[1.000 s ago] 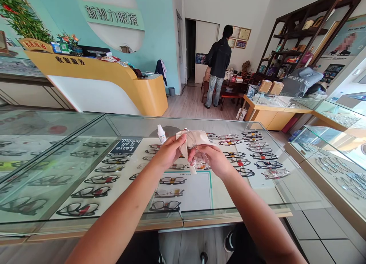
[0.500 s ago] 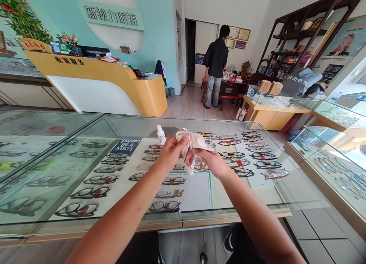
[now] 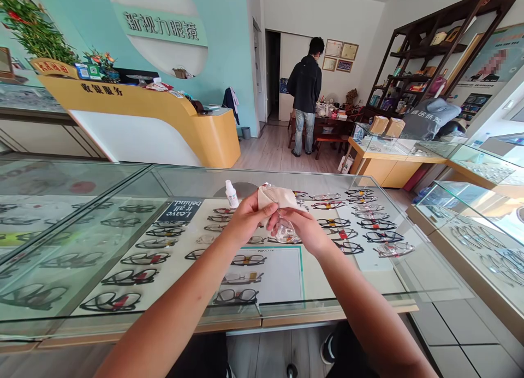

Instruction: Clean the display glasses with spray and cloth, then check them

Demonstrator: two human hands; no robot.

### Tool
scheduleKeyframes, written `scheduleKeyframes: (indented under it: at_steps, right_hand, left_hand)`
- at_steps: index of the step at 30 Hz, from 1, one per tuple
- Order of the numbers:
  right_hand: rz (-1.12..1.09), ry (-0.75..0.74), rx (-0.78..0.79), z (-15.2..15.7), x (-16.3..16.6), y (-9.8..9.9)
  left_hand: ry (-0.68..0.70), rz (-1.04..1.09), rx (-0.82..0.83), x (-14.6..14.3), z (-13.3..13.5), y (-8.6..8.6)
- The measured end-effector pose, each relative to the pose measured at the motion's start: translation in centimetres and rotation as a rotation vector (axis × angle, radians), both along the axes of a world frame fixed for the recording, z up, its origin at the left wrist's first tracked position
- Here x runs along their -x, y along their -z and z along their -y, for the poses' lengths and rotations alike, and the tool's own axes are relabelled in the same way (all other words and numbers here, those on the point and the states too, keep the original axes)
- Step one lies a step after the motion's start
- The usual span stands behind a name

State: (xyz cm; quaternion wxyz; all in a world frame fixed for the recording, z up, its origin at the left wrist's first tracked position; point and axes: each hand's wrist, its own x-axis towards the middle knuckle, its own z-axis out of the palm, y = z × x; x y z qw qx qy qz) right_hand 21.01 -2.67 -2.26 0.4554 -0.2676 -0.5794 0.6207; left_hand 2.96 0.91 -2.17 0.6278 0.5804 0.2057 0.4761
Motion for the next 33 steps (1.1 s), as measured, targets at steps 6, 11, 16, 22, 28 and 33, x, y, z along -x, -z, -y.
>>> scheduleKeyframes:
  at_steps: [6,11,16,22,28,33]
  right_hand:
    - [0.070,-0.052,-0.062,0.6,0.7,0.2]
    - [0.018,-0.045,-0.025,0.2,0.2,-0.2]
    - [-0.124,0.066,-0.036,0.0,-0.8,-1.0]
    - [-0.120,0.364,-0.183,-0.2,-1.7,-0.9]
    - [-0.095,0.513,-0.287,-0.4,-2.1,-0.7]
    - [-0.058,0.412,-0.281,-0.1,-1.9,-0.8]
  left_hand:
    - [-0.230,0.020,0.085,-0.6,0.0,1.6]
    - [-0.189,0.108,0.163,-0.9,-0.4,1.3]
    - [-0.290,0.272,0.190,-0.6,-1.2,0.6]
    - [-0.332,0.231,0.223,-0.1,-1.6,1.1]
    - [-0.282,0.072,0.197,-0.3,-1.1,1.3]
    - [-0.161,-0.010,0.195,-0.5,0.1,1.6]
